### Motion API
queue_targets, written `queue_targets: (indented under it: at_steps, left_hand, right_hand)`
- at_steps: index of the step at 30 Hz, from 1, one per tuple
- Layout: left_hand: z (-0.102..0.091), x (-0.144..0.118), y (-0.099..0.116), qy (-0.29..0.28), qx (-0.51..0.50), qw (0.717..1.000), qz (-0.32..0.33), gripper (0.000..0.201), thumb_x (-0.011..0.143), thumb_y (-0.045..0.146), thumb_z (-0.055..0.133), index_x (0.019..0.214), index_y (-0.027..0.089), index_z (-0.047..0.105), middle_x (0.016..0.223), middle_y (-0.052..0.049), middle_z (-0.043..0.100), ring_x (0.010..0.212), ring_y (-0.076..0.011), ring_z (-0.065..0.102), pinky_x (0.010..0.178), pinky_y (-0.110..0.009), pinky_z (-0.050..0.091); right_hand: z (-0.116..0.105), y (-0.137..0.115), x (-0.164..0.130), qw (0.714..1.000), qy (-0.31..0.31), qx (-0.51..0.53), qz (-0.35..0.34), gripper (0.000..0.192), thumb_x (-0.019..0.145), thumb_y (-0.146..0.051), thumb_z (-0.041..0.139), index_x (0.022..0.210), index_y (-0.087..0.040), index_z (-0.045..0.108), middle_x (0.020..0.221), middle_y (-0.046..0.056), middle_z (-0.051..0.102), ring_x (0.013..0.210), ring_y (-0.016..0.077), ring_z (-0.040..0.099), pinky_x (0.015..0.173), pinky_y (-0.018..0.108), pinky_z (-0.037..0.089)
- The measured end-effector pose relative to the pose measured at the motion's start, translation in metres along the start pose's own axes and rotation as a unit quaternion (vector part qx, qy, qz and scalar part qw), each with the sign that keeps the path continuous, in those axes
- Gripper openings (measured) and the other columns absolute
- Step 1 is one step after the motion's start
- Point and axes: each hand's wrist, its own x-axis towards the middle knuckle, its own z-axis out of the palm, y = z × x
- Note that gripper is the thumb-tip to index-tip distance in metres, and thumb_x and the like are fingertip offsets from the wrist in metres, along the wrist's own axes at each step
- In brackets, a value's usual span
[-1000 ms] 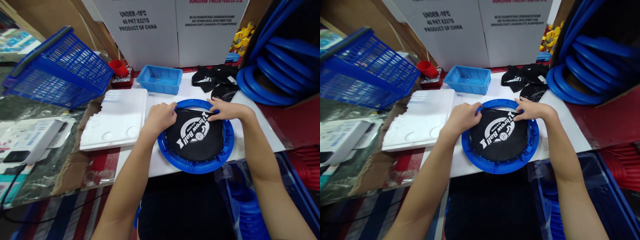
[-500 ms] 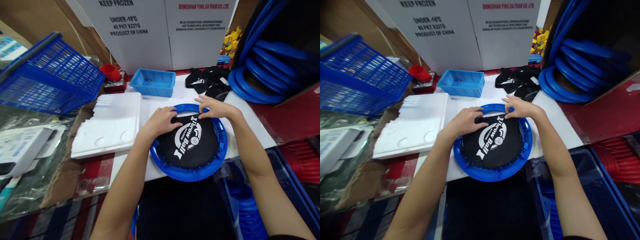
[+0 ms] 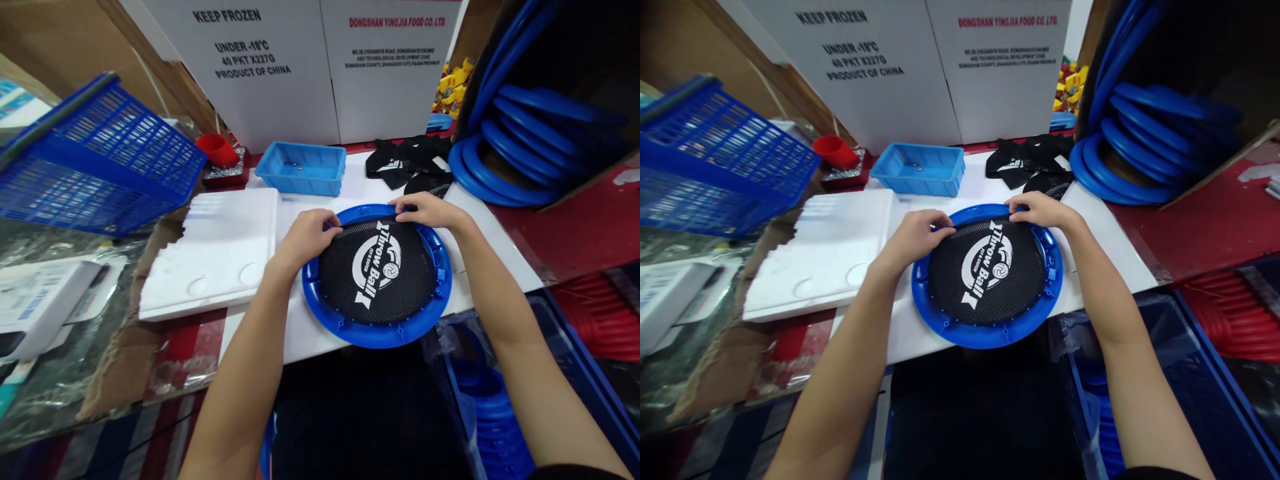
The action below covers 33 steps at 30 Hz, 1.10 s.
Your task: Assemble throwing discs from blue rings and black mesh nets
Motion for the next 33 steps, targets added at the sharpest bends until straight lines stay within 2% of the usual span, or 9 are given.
queue_targets:
  at_steps: [3, 8, 11, 15, 23, 29, 33]
  left_hand:
    - [0.0031, 0.0017, -0.002, 0.028, -0.043, 0.998, -0.023, 0.012, 0.09, 0.031, 0.071, 0.091, 0.021, 0.077, 0.093, -0.007, 0.081, 0.089, -0.0254, 0.073, 0.09, -0.04, 0.057]
    - [0.006, 0.0004, -0.002, 0.072, -0.089, 0.992, -0.05, 0.008, 0.086, 0.027, 0.076, 0.088, 0.02, 0.079, 0.089, -0.005, 0.083, 0.085, -0.0235, 0.075, 0.086, -0.037, 0.057]
    - [0.0066, -0.0001, -0.0028, 0.089, -0.138, 0.983, -0.082, 0.015, 0.084, 0.027, 0.079, 0.097, 0.019, 0.081, 0.089, -0.006, 0.083, 0.085, -0.0237, 0.077, 0.084, -0.036, 0.058]
    - [0.0057, 0.0004, -0.0048, 0.077, -0.171, 0.975, -0.122, 0.026, 0.085, 0.026, 0.077, 0.109, 0.018, 0.082, 0.09, -0.007, 0.084, 0.087, -0.025, 0.079, 0.085, -0.036, 0.059]
    - [0.0059, 0.0003, -0.0051, 0.064, -0.192, 0.97, -0.135, 0.024, 0.082, 0.026, 0.078, 0.104, 0.017, 0.081, 0.09, -0.009, 0.083, 0.09, -0.027, 0.079, 0.082, -0.035, 0.057]
    - [0.0055, 0.0006, -0.008, 0.062, -0.23, 0.959, -0.152, 0.041, 0.074, 0.032, 0.087, 0.111, 0.017, 0.078, 0.085, -0.008, 0.082, 0.084, -0.026, 0.077, 0.079, -0.036, 0.055]
    - [0.0057, 0.0011, -0.0074, 0.045, -0.258, 0.952, -0.158, 0.041, 0.072, 0.034, 0.089, 0.108, 0.017, 0.078, 0.085, -0.008, 0.082, 0.085, -0.0264, 0.077, 0.079, -0.037, 0.055]
  right_hand:
    - [0.0037, 0.0036, 0.0026, 1.0, 0.025, 0.014, -0.002, 0.027, 0.087, -0.051, 0.078, 0.09, -0.024, 0.075, 0.141, 0.011, 0.078, 0.139, 0.0376, 0.067, 0.12, 0.053, 0.046]
    - [0.0051, 0.0036, 0.0041, 1.0, 0.029, 0.005, 0.0, 0.024, 0.085, -0.048, 0.077, 0.084, -0.025, 0.069, 0.139, 0.012, 0.079, 0.133, 0.0383, 0.069, 0.116, 0.056, 0.049]
    - [0.0043, 0.004, 0.0038, 0.999, 0.032, -0.001, 0.004, 0.024, 0.085, -0.046, 0.076, 0.08, -0.024, 0.067, 0.136, 0.013, 0.079, 0.128, 0.038, 0.071, 0.113, 0.055, 0.05]
    - [0.0025, 0.0049, 0.0038, 0.999, 0.031, -0.008, 0.008, 0.023, 0.085, -0.044, 0.075, 0.08, -0.023, 0.068, 0.133, 0.013, 0.08, 0.125, 0.0364, 0.073, 0.11, 0.051, 0.051]
    - [0.0011, 0.0017, 0.0039, 0.999, 0.026, -0.007, 0.033, 0.023, 0.088, -0.041, 0.07, 0.075, -0.023, 0.065, 0.137, 0.011, 0.08, 0.126, 0.0347, 0.072, 0.114, 0.051, 0.05]
    - [-0.0004, 0.0014, 0.0017, 0.999, 0.024, 0.006, 0.046, 0.02, 0.089, -0.038, 0.069, 0.076, -0.024, 0.065, 0.137, 0.009, 0.079, 0.129, 0.034, 0.071, 0.117, 0.05, 0.05]
    - [-0.0041, 0.0034, 0.0017, 0.999, 0.017, 0.003, 0.039, 0.02, 0.088, -0.038, 0.069, 0.075, -0.024, 0.064, 0.136, 0.01, 0.079, 0.128, 0.034, 0.071, 0.114, 0.049, 0.05]
